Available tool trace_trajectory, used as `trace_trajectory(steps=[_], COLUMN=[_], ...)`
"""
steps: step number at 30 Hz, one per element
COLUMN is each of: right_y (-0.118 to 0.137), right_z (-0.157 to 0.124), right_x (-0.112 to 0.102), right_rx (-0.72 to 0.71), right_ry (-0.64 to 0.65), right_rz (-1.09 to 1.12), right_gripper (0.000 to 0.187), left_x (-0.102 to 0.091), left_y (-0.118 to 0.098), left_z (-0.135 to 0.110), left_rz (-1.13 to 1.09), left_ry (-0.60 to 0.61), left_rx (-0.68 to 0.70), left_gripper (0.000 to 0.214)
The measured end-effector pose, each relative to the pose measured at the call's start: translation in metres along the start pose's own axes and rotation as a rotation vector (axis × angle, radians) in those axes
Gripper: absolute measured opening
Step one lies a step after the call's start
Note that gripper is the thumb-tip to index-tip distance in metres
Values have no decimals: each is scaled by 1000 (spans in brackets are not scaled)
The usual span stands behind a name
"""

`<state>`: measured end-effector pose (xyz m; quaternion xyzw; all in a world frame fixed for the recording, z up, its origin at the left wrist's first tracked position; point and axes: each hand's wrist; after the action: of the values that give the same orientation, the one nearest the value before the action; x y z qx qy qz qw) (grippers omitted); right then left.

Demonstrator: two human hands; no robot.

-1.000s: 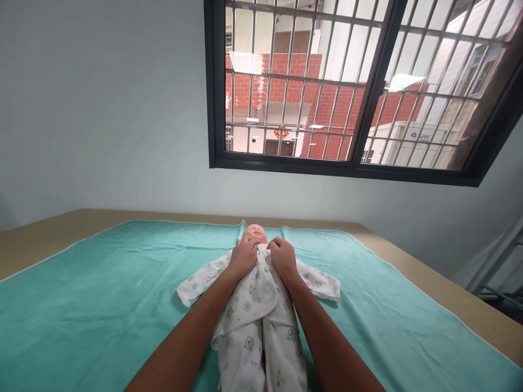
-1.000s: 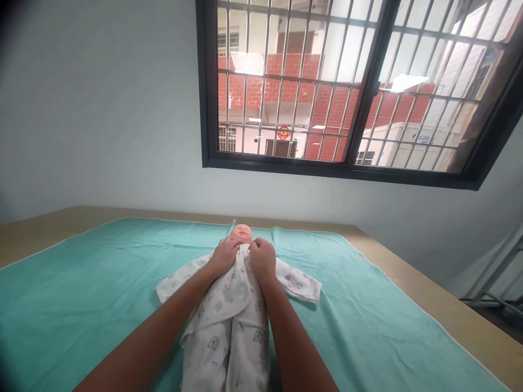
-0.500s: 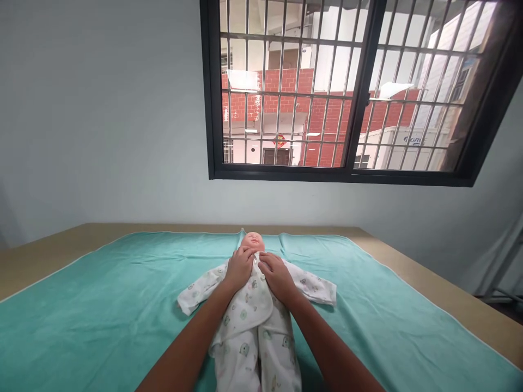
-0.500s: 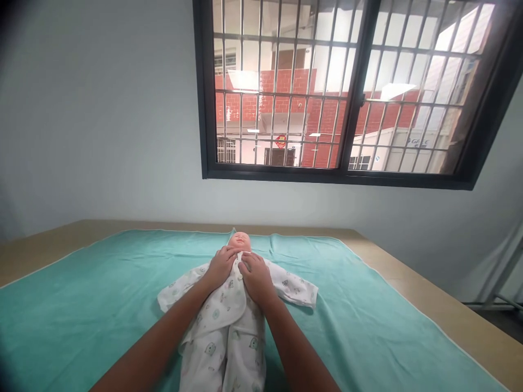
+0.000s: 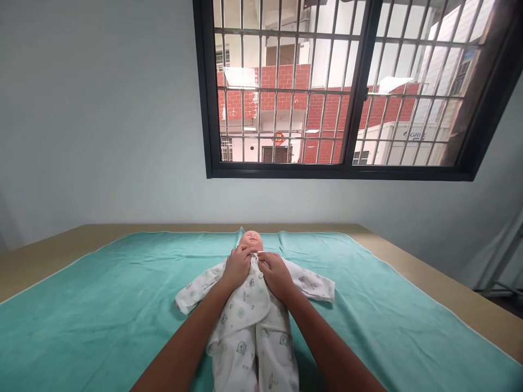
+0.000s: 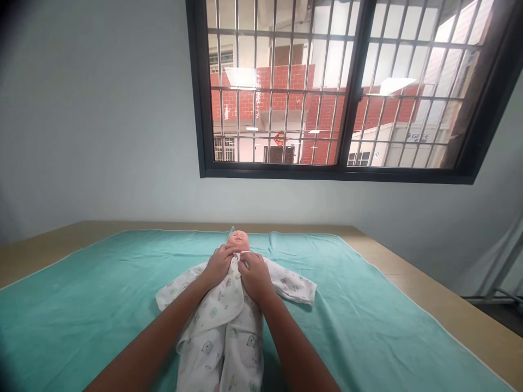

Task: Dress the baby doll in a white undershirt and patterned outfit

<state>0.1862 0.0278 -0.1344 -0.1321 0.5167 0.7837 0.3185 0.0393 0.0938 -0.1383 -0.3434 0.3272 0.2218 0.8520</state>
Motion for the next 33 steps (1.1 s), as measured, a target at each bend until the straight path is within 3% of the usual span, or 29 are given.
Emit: trace_trajectory(steps=[7, 25, 33], right_y=[0, 0, 5], right_z=[-6, -1, -2], right_x=[-1, 1, -1], right_rx=[-60, -51, -23], right_ry=[-16, 30, 41], right_rz=[56, -89, 21], right_gripper=[31, 21, 24], left_x=[3, 9, 6], left_y=[3, 12, 7], left_z=[-1, 0, -1], left_rz=[13, -12, -28], left_ry=[-10, -53, -56], left_rx=[1, 10, -11], left_gripper=[34, 32, 30])
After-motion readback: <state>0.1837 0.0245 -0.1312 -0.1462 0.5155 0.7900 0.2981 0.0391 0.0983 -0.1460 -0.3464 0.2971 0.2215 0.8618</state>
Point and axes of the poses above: each hand's wrist, its own z-axis towards the middle knuckle, its own x-axis out of the palm, y = z × x, and after that the axes turned 12 degrees about x, right-handed
